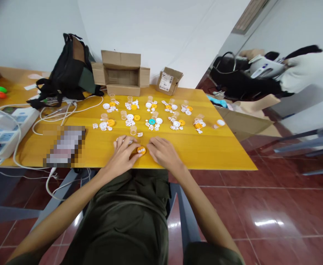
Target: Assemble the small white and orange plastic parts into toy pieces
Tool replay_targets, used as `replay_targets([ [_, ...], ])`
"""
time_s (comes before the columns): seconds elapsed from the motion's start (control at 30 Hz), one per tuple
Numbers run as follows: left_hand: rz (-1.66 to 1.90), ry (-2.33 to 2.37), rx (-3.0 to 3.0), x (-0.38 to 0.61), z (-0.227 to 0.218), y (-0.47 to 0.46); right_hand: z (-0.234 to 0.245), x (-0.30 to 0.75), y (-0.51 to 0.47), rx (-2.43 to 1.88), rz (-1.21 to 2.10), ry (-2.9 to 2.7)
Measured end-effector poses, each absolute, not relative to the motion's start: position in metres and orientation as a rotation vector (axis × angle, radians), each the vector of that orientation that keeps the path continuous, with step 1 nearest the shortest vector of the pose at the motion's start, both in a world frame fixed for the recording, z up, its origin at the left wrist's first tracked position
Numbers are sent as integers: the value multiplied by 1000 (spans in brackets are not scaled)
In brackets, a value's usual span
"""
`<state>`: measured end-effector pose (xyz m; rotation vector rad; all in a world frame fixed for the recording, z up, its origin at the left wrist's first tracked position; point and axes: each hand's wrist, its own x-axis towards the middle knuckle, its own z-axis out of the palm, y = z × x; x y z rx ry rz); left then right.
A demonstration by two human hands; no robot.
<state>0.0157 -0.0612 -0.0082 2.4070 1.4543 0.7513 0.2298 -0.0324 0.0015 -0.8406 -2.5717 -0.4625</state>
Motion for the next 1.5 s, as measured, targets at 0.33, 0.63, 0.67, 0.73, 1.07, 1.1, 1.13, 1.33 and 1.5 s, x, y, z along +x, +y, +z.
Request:
replay_targets([
  [0.33, 765, 1439, 2448, 16, -8, -61, 4, 218, -44, -736, -352, -2415],
  [0.63, 721, 1448, 2452, 16, -7, -61, 4, 221, -42, -827, -275, -2592],
  [0.67, 723, 1449, 2452, 16, -7, -61, 4, 222, -42, -825, -268, -2597],
  [0.73, 734, 1446, 2447, 16, -7, -61, 4, 222, -42, -816, -272, -2603],
  [1.07, 728, 1450, 2438, 16, -8, -62, 3, 221, -45, -784, -309, -2564],
  [1.1, 725, 1448, 2439, 16, -8, -62, 4, 221, -45, -789, -300, -2559],
  [1.13, 724, 1448, 2439, 16, -7, -62, 5, 221, -45, -800, -290, -2555],
  [1.33, 721, 1450, 2444, 16, -6, -62, 12, 217, -39, -848, -133, -2510],
  [1.5, 739, 1443, 2434, 16, -8, -61, 17, 218, -29, -833, 47, -2536],
])
